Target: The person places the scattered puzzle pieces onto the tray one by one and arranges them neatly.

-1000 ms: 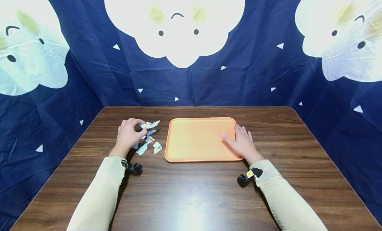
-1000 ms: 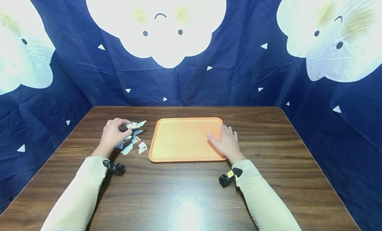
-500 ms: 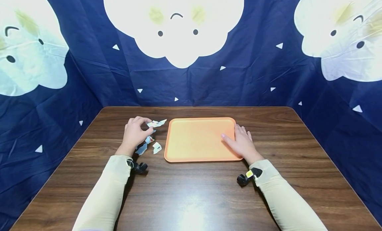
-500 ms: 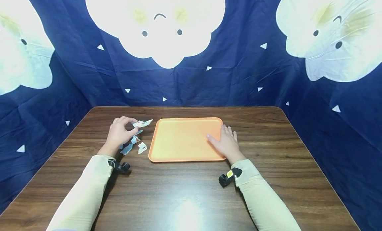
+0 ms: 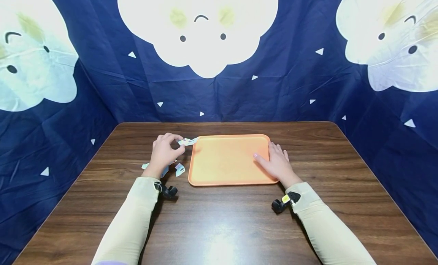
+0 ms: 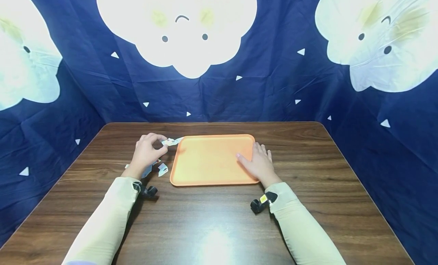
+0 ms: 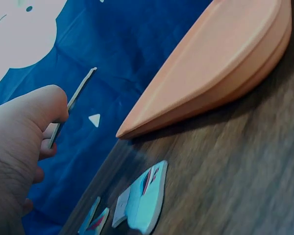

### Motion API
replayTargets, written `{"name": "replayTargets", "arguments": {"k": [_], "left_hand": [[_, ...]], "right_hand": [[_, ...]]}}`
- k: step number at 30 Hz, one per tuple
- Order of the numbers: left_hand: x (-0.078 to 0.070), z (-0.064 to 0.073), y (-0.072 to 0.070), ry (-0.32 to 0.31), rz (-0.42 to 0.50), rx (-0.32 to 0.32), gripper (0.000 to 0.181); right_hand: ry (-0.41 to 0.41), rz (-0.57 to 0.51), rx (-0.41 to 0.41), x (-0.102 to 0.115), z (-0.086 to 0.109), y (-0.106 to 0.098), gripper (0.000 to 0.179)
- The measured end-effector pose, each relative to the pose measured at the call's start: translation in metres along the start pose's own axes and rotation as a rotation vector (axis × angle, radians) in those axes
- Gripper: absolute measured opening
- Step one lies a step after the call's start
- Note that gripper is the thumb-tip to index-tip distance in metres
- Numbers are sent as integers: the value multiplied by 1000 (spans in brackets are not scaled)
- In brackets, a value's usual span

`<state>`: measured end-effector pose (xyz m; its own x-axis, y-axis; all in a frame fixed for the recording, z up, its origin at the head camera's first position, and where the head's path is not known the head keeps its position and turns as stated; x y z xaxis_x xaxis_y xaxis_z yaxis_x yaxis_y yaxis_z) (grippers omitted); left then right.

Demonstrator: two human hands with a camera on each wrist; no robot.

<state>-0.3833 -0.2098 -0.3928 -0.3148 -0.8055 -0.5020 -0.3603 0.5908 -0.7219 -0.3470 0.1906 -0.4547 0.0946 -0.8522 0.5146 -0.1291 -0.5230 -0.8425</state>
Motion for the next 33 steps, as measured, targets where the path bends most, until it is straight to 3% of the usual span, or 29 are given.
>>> {"name": "replayTargets", "arguments": {"k": [11, 33], "left_hand": [[-16, -2, 14, 32, 3, -2, 31], [-47, -5, 46, 12, 79, 81, 32]], "right_hand": [[2, 2, 6, 1, 0, -1, 106], [1, -1, 9, 1, 1, -1, 106]]}}
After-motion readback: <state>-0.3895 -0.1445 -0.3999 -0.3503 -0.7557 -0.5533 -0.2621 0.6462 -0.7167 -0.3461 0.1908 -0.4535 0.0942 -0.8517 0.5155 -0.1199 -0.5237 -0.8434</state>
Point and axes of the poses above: each hand's wrist, its own z-axis away from the middle knuckle, its own y-axis out of the palm, x = y × z, the point moved 9 cm from there along -z, towards the middle knuckle, and after that the axes turned 5 degrees about -x, right-handed, at the moved point
